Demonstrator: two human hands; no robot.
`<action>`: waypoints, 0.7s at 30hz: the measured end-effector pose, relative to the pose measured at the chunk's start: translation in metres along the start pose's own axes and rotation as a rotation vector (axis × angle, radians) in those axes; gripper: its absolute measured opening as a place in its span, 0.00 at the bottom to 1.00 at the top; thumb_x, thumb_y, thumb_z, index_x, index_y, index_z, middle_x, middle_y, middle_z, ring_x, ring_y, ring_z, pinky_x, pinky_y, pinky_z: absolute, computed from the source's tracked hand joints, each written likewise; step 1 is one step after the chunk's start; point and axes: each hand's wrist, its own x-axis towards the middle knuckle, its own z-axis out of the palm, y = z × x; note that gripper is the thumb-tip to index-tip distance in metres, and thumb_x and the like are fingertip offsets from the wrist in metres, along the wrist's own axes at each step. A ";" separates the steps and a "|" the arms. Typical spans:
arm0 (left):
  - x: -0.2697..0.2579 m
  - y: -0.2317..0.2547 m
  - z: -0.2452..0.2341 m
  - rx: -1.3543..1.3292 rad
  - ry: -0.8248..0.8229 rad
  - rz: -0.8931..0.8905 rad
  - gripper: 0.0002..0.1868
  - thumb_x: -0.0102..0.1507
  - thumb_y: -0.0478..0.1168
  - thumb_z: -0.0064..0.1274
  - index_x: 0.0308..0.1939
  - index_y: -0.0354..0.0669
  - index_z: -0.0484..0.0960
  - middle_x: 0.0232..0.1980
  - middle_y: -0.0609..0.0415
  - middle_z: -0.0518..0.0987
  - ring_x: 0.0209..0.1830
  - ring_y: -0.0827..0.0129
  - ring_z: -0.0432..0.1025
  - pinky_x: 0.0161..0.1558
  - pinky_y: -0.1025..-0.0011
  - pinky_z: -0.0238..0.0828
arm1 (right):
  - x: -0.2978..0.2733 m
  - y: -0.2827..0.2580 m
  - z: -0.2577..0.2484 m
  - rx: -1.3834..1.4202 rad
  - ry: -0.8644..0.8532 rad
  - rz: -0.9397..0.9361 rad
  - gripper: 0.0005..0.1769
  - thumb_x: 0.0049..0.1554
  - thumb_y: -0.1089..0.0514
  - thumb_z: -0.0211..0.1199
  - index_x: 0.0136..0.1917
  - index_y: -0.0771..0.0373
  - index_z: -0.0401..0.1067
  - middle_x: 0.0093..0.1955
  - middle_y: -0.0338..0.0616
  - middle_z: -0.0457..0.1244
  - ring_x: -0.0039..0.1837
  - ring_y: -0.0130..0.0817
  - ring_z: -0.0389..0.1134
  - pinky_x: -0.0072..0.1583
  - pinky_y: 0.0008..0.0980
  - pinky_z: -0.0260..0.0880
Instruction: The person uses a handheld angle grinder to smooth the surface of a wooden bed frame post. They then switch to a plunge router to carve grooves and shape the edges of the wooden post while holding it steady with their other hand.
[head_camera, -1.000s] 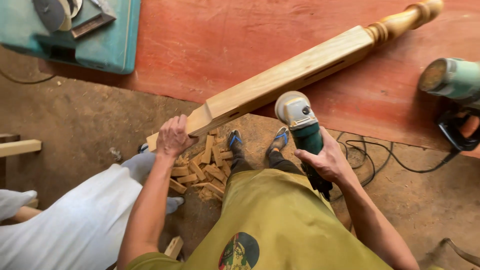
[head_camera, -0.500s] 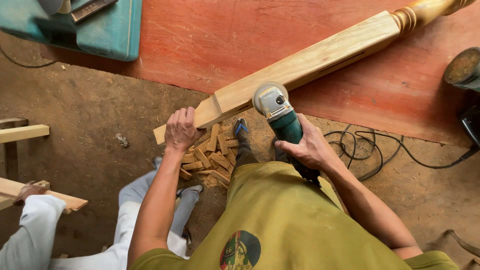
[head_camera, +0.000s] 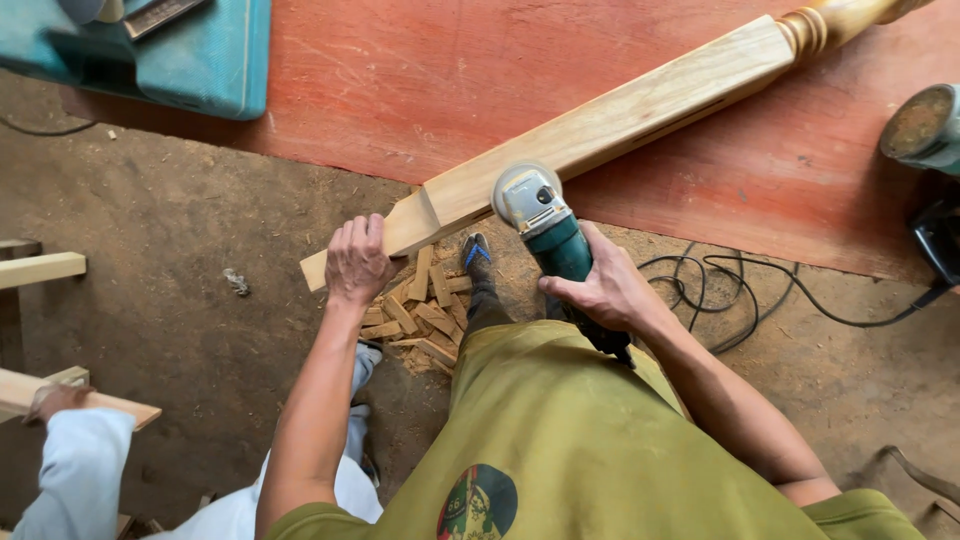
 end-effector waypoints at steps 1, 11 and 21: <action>-0.006 -0.006 0.012 0.012 0.001 0.000 0.26 0.49 0.58 0.61 0.38 0.45 0.73 0.30 0.55 0.67 0.31 0.60 0.72 0.34 0.66 0.71 | 0.001 0.001 0.000 -0.002 0.000 -0.003 0.42 0.39 0.41 0.78 0.65 0.50 0.69 0.50 0.60 0.69 0.55 0.59 0.72 0.52 0.53 0.71; 0.014 0.013 -0.040 -0.016 -0.019 -0.010 0.31 0.52 0.64 0.63 0.41 0.42 0.74 0.30 0.54 0.68 0.30 0.59 0.73 0.35 0.66 0.72 | -0.001 0.022 -0.035 0.033 0.084 0.010 0.37 0.40 0.43 0.78 0.59 0.55 0.70 0.45 0.60 0.67 0.51 0.57 0.72 0.48 0.51 0.70; 0.042 0.033 -0.095 -0.045 -0.131 -0.043 0.33 0.50 0.64 0.68 0.41 0.42 0.75 0.29 0.52 0.70 0.31 0.59 0.74 0.36 0.66 0.75 | 0.007 0.049 -0.097 0.182 0.271 -0.035 0.26 0.44 0.51 0.78 0.51 0.61 0.71 0.39 0.49 0.65 0.43 0.41 0.69 0.40 0.38 0.68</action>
